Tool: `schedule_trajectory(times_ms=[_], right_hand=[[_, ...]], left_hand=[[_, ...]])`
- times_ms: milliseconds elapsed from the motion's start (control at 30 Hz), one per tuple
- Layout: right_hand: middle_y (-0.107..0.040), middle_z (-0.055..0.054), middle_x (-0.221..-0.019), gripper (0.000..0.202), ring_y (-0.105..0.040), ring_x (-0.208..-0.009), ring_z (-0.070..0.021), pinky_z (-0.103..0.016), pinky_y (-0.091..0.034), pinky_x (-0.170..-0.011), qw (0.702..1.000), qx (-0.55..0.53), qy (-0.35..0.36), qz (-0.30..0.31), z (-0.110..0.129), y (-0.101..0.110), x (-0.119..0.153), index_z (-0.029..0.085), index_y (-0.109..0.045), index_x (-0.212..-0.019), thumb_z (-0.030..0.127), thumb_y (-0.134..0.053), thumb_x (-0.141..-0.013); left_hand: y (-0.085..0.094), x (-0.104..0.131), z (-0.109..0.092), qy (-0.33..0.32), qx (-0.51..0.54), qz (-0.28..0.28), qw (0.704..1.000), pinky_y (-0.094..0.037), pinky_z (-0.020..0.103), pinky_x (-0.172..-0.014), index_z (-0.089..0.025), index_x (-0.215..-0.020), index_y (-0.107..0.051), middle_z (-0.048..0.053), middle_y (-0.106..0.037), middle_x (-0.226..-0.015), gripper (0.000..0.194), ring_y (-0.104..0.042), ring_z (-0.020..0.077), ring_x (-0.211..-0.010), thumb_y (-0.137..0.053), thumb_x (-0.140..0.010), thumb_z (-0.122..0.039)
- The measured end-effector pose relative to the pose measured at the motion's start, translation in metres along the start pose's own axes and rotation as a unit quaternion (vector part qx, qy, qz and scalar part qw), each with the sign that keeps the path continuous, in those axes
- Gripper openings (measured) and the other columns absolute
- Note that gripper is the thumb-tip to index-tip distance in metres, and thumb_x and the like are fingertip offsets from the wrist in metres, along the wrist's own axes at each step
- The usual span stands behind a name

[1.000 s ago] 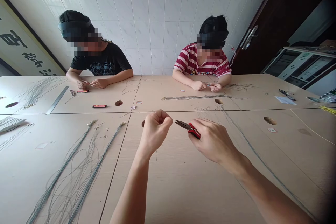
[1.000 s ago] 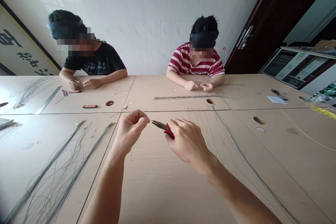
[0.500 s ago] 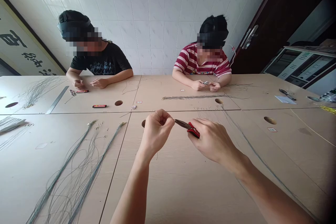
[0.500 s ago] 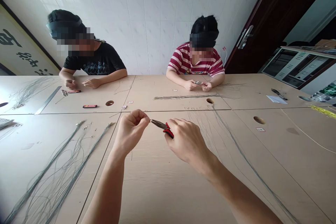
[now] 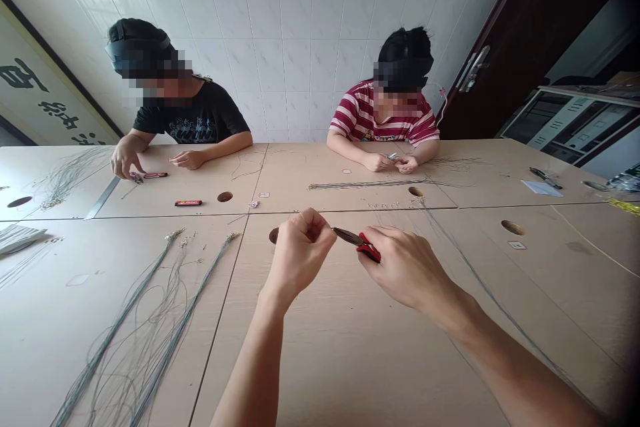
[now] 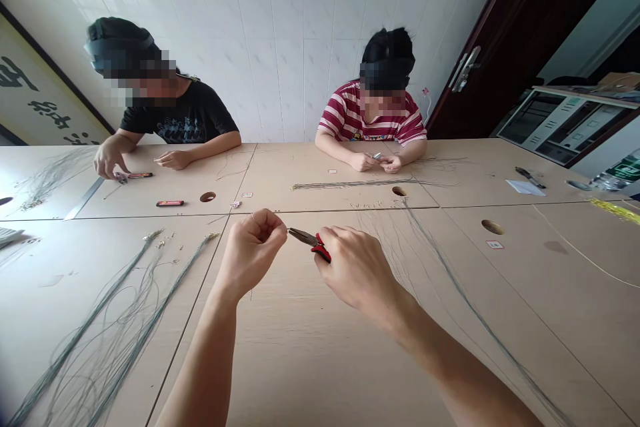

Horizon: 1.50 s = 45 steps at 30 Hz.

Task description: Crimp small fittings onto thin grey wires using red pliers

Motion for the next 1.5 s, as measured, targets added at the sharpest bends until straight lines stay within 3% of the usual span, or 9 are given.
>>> schedule_trajectory(times_ms=[400,633,800,967,1033,1167,1300,1400,1500], right_hand=[[-0.056,0.001,-0.062,0.013,-0.041,-0.053,-0.0117,-0.024,-0.015,-0.049,0.997,0.034,-0.028,0.057,-0.005,-0.005,-0.001,0.02,-0.043,-0.067,0.019,-0.049,-0.079],[-0.05,0.002,-0.058,0.013,-0.037,-0.052,-0.0119,-0.025,-0.016,-0.05,0.997,0.018,-0.025,0.066,-0.01,-0.003,0.0,0.021,-0.042,-0.067,0.021,-0.048,-0.079],[-0.043,0.003,-0.055,0.018,-0.029,-0.051,-0.0115,-0.025,-0.015,-0.051,0.996,0.01,-0.033,0.079,-0.014,-0.001,0.002,0.021,-0.036,-0.065,0.022,-0.047,-0.08],[-0.041,0.004,-0.053,0.022,-0.022,-0.049,-0.0113,-0.025,-0.016,-0.051,0.996,-0.012,-0.026,0.087,-0.016,-0.001,0.004,0.021,-0.031,-0.064,0.022,-0.045,-0.08],[-0.041,0.004,-0.053,0.021,-0.022,-0.049,-0.0113,-0.025,-0.016,-0.051,0.995,-0.025,-0.024,0.095,-0.015,-0.002,0.004,0.021,-0.031,-0.064,0.022,-0.046,-0.08],[-0.041,0.004,-0.052,0.023,-0.023,-0.049,-0.0108,-0.025,-0.017,-0.049,0.992,-0.054,-0.021,0.114,-0.011,-0.004,0.006,0.02,-0.031,-0.063,0.022,-0.046,-0.081],[-0.036,0.005,-0.05,0.024,-0.021,-0.048,-0.011,-0.025,-0.017,-0.048,0.988,-0.062,-0.014,0.137,-0.006,-0.004,0.009,0.02,-0.03,-0.062,0.02,-0.045,-0.081],[-0.035,0.005,-0.05,0.024,-0.02,-0.048,-0.0109,-0.026,-0.015,-0.048,0.987,-0.064,0.005,0.15,-0.002,-0.004,0.011,0.02,-0.029,-0.061,0.016,-0.046,-0.078],[-0.037,0.005,-0.051,0.024,-0.02,-0.048,-0.0105,-0.026,-0.015,-0.048,0.985,-0.064,0.024,0.16,0.001,-0.005,0.013,0.02,-0.028,-0.062,0.015,-0.046,-0.076]], left_hand=[[-0.002,-0.001,0.002,-0.011,-0.011,0.016,1.0,-0.025,0.019,-0.043,-0.018,-0.062,-0.046,-0.007,-0.038,-0.053,0.015,-0.03,0.0066,-0.05,-0.05,-0.077,-0.018],[-0.003,-0.002,0.004,0.007,0.05,0.088,0.995,-0.026,0.019,-0.044,-0.019,-0.078,-0.052,-0.007,-0.041,-0.056,0.011,-0.032,0.0064,-0.05,-0.058,-0.082,-0.028],[0.004,0.0,0.021,0.047,-0.009,0.165,0.985,-0.023,0.021,-0.044,-0.017,-0.085,-0.066,-0.006,-0.037,-0.055,0.018,-0.029,0.0066,-0.05,-0.061,-0.082,-0.035],[0.02,-0.008,0.029,0.051,0.112,0.097,0.988,-0.034,0.02,-0.049,-0.016,-0.078,-0.07,-0.003,-0.047,-0.058,0.026,-0.04,0.0067,-0.052,-0.06,-0.085,-0.039],[0.017,-0.012,0.029,0.061,0.284,0.066,0.955,-0.046,0.022,-0.063,-0.016,-0.08,-0.069,0.001,-0.06,-0.071,0.026,-0.056,0.0102,-0.066,-0.057,-0.088,-0.037],[-0.007,-0.013,0.023,0.125,0.601,0.07,0.786,-0.049,0.032,-0.09,-0.016,-0.068,-0.059,0.003,-0.065,-0.08,0.036,-0.063,0.0153,-0.092,-0.042,-0.096,-0.03],[-0.026,-0.006,0.011,0.182,0.72,0.124,0.658,-0.049,0.024,-0.06,-0.018,-0.053,-0.035,-0.004,-0.038,-0.048,0.045,-0.047,0.0083,-0.049,-0.032,-0.098,-0.025],[-0.03,-0.004,0.006,0.203,0.733,0.147,0.633,-0.029,0.021,-0.039,-0.02,-0.053,-0.023,-0.006,-0.023,-0.045,0.044,-0.027,0.0075,-0.039,-0.034,-0.096,-0.022],[-0.031,-0.007,0.008,0.224,0.714,0.143,0.647,-0.017,0.022,-0.036,-0.021,-0.053,-0.016,-0.007,-0.012,-0.046,0.044,-0.016,0.0074,-0.037,-0.033,-0.094,-0.02]])
Point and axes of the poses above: each hand's wrist, its own x-axis away from the middle knuckle, its own y-axis out of the back of the hand, z = x × y, the point moved 8 cm from there along -x, towards the middle knuckle
